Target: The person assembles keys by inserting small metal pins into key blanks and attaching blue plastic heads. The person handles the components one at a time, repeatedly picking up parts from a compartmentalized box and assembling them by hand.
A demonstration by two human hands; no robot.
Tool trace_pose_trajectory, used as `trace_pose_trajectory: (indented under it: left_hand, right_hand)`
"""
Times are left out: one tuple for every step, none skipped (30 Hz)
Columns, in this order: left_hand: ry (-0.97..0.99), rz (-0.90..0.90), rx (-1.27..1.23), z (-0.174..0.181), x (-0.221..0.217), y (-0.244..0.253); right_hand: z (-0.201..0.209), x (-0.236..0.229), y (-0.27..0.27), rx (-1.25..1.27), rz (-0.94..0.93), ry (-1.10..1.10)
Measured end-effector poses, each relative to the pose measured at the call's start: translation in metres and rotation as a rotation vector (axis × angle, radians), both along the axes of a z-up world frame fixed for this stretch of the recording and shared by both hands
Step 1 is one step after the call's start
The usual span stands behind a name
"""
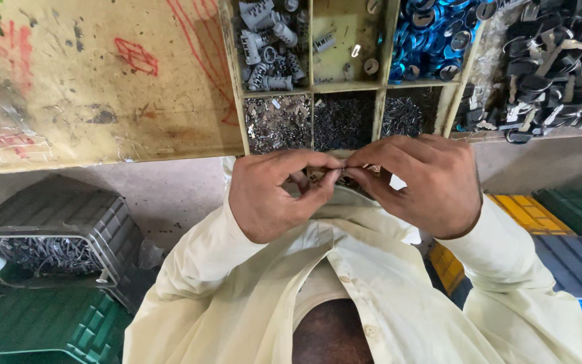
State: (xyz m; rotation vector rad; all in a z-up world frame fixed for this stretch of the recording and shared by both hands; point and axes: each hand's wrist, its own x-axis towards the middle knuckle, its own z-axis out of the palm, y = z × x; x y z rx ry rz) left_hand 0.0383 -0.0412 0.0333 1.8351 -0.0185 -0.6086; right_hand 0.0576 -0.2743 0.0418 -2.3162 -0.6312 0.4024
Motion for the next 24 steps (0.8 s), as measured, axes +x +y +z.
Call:
trace_pose_trajectory:
  left_hand:
    - [-0.006, 0.012, -0.005, -0.001, -0.001, -0.001]
    - [0.002, 0.021, -0.023, -0.003, -0.003, -0.002]
    - [0.01, 0.031, -0.041, -0.006, -0.004, -0.002]
    - [0.017, 0.04, -0.06, -0.009, -0.006, -0.002]
    - [0.106, 0.067, -0.17, -0.013, -0.008, -0.002]
    - [0.195, 0.092, -0.281, -0.017, -0.009, -0.001]
    - [0.286, 0.118, -0.392, -0.021, -0.011, -0.001]
    - [0.4, 0.139, -0.542, -0.025, -0.014, -0.001]
    - [0.515, 0.161, -0.691, -0.029, -0.015, -0.001]
    - [0.63, 0.183, -0.84, -0.032, -0.017, -0.002]
    - [0.675, 0.196, -0.883, -0.035, -0.018, -0.003]
    - [0.721, 0.208, -0.927, -0.038, -0.019, -0.005]
    - [0.767, 0.225, -0.974, -0.039, -0.02, -0.007]
    - [0.776, 0.23, -0.965, -0.041, -0.02, -0.009]
    - [0.786, 0.238, -0.955, -0.042, -0.021, -0.01]
    - [0.795, 0.246, -0.945, -0.042, -0.022, -0.011]
    - [0.803, 0.264, -0.943, -0.042, -0.021, -0.013]
    - [0.811, 0.282, -0.94, -0.042, -0.02, -0.016]
    - [0.821, 0.295, -0.94, -0.042, -0.019, -0.018]
    - [0.776, 0.286, -0.942, -0.041, -0.018, -0.019]
    - [0.735, 0.281, -0.946, -0.04, -0.019, -0.02]
    - [0.694, 0.276, -0.949, -0.039, -0.02, -0.022]
    - [0.632, 0.259, -0.926, -0.038, -0.019, -0.024]
    - [0.57, 0.243, -0.902, -0.037, -0.02, -0.027]
  right_hand:
    - [0.002, 0.001, 0.001, -0.012, -0.019, -0.008]
    - [0.005, 0.002, 0.002, -0.023, -0.038, -0.016]
    - [0.009, 0.004, 0.003, -0.035, -0.057, -0.024]
    - [0.013, 0.008, 0.003, -0.05, -0.094, -0.06]
    - [0.018, 0.012, 0.003, -0.066, -0.134, -0.095]
    - [0.022, 0.016, 0.003, -0.081, -0.173, -0.13]
    - [0.027, 0.02, 0.003, -0.182, -0.188, -0.19]
    - [0.029, 0.022, 0.004, -0.282, -0.203, -0.25]
    - [0.03, 0.024, 0.005, -0.381, -0.216, -0.31]
    - [0.029, 0.025, 0.007, -0.411, -0.17, -0.293]
    - [0.025, 0.024, 0.009, -0.443, -0.128, -0.276]
    - [0.021, 0.021, 0.009, -0.476, -0.086, -0.259]
    - [0.019, 0.019, 0.006, -0.434, -0.124, -0.256]
    - [0.018, 0.014, 0.002, -0.391, -0.161, -0.253]
    - [0.016, 0.009, -0.003, -0.347, -0.197, -0.249]
    - [0.013, 0.004, -0.008, -0.331, -0.209, -0.239]
    - [0.009, 0.0, -0.013, -0.312, -0.225, -0.232]
    - [0.006, -0.003, -0.018, -0.294, -0.241, -0.225]
    - [0.002, -0.006, -0.022, -0.273, -0.264, -0.164]
    - [-0.002, -0.009, -0.025, -0.251, -0.286, -0.102]
    - [-0.004, -0.012, -0.029, -0.231, -0.306, -0.036]
    - [-0.005, -0.015, -0.032, -0.195, -0.35, 0.007]
    - [-0.006, -0.017, -0.035, -0.157, -0.394, 0.046]
    - [-0.006, -0.019, -0.036, -0.118, -0.438, 0.084]
